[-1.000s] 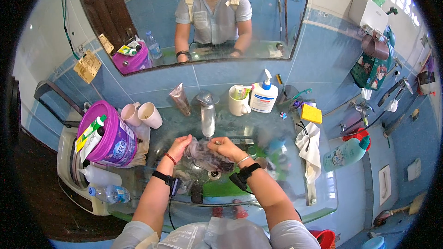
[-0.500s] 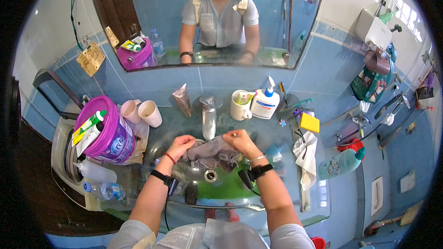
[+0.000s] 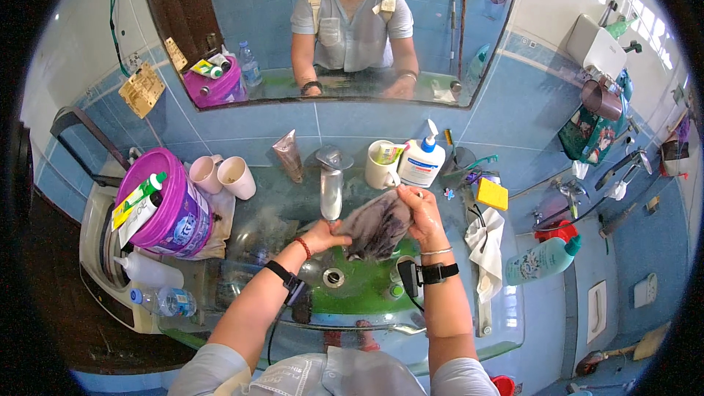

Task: Washing a piece of cloth by hand in a sink and then putting it into a bucket.

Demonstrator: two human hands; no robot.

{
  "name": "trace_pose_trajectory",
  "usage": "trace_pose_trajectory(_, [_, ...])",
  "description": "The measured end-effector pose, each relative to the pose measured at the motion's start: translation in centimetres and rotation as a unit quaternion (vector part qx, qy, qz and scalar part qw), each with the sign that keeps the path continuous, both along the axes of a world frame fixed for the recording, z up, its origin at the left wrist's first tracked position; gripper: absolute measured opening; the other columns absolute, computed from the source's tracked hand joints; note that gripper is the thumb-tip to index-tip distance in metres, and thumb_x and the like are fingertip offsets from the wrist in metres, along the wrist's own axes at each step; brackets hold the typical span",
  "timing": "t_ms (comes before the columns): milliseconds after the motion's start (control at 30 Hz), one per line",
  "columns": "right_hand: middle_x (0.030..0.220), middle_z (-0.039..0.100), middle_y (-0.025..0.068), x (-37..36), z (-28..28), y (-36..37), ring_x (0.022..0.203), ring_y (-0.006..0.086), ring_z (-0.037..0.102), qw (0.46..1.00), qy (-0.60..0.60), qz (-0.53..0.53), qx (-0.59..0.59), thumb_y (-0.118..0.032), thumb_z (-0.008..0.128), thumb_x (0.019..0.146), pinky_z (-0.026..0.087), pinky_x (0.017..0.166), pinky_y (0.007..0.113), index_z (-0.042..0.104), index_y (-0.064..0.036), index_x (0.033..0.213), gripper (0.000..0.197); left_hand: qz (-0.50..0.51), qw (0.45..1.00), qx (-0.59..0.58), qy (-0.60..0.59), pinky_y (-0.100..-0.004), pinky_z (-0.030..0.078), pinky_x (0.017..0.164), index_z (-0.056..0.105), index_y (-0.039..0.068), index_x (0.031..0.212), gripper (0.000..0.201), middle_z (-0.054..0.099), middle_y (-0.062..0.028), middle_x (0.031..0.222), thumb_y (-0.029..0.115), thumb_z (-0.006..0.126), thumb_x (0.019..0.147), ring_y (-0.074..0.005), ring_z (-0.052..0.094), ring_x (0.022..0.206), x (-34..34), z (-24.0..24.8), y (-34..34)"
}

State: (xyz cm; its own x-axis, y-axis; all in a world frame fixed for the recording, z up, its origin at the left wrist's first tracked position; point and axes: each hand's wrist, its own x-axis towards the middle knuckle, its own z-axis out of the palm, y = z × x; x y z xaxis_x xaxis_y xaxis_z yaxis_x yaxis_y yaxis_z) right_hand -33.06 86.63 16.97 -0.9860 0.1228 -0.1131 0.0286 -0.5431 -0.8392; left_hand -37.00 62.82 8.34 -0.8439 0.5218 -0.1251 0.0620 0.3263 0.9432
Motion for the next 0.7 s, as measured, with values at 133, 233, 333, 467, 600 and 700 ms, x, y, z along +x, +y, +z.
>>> trace_pose_trajectory(133, [0.075, 0.063, 0.0047, 0.7, 0.4, 0.8, 0.062, 0.0122, 0.059, 0.999, -0.023, -0.045, 0.015, -0.012, 0.062, 0.082, 0.048, 0.056, 0.025, 0.062, -0.0004, 0.083, 0.012, 0.042, 0.986, 0.131, -0.095, -0.0237, 0.043, 0.064, 0.057, 0.001, 0.087, 0.037, 0.056, 0.0008, 0.079, 0.019, 0.080, 0.064, -0.0081, 0.051, 0.071, -0.9, -0.3, -0.4])
trace_pose_trajectory(233, [0.073, 0.062, 0.0051, 1.1, 0.3, 1.6, 0.061, 0.0129, 0.059, 0.999, -0.036, -0.030, 0.021, -0.013, 0.063, 0.081, 0.048, 0.055, 0.025, 0.062, -0.0003, 0.082, 0.012, 0.039, 0.996, -0.014, -0.082, -0.0251, 0.044, 0.065, 0.057, 0.001, 0.089, 0.036, 0.058, 0.0002, 0.081, 0.017, 0.079, 0.065, -0.0085, 0.052, 0.074, -1.0, -1.1, -0.8])
trace_pose_trajectory(333, [0.072, 0.062, 0.0053, 1.2, -0.5, 2.4, 0.059, 0.0140, 0.059, 0.998, -0.044, -0.041, 0.014, -0.013, 0.064, 0.080, 0.048, 0.055, 0.026, 0.062, -0.0007, 0.080, 0.013, 0.015, 0.980, 0.153, -0.124, -0.0257, 0.045, 0.065, 0.057, 0.001, 0.092, 0.027, 0.058, -0.0003, 0.084, 0.012, 0.071, 0.072, -0.0088, 0.053, 0.077, -0.5, 0.4, -0.3])
trace_pose_trajectory(467, [0.072, 0.062, 0.0058, 0.3, -2.1, 1.4, 0.059, 0.0147, 0.059, 0.995, -0.078, -0.062, 0.008, -0.013, 0.063, 0.080, 0.048, 0.055, 0.027, 0.061, -0.0006, 0.078, 0.013, 0.110, 0.957, 0.219, -0.157, -0.0248, 0.045, 0.075, 0.056, 0.005, 0.108, 0.027, 0.056, 0.0002, 0.098, 0.002, 0.048, 0.082, -0.0114, 0.053, 0.084, -1.3, -2.3, -1.0])
trace_pose_trajectory(600, [0.072, 0.062, 0.0065, 0.1, -2.7, 1.1, 0.059, 0.0149, 0.059, 0.995, -0.078, -0.062, -0.014, -0.013, 0.063, 0.081, 0.048, 0.056, 0.027, 0.060, 0.0001, 0.078, 0.013, -0.019, 0.992, 0.083, -0.090, -0.0271, 0.042, 0.085, 0.048, 0.004, 0.121, 0.042, 0.055, -0.0038, 0.109, 0.010, 0.058, 0.081, -0.0132, 0.051, 0.101, -0.8, -0.5, -1.0])
trace_pose_trajectory(700, [0.073, 0.062, 0.0072, -0.2, -2.2, 0.7, 0.061, 0.0152, 0.059, 0.994, -0.076, -0.075, -0.009, -0.012, 0.063, 0.081, 0.048, 0.057, 0.027, 0.060, 0.0011, 0.079, 0.014, -0.124, 0.990, -0.010, 0.059, -0.0272, 0.041, 0.083, 0.051, 0.001, 0.117, 0.040, 0.056, -0.0025, 0.103, 0.015, 0.062, 0.082, -0.0112, 0.051, 0.091, -1.0, -2.2, -1.9])
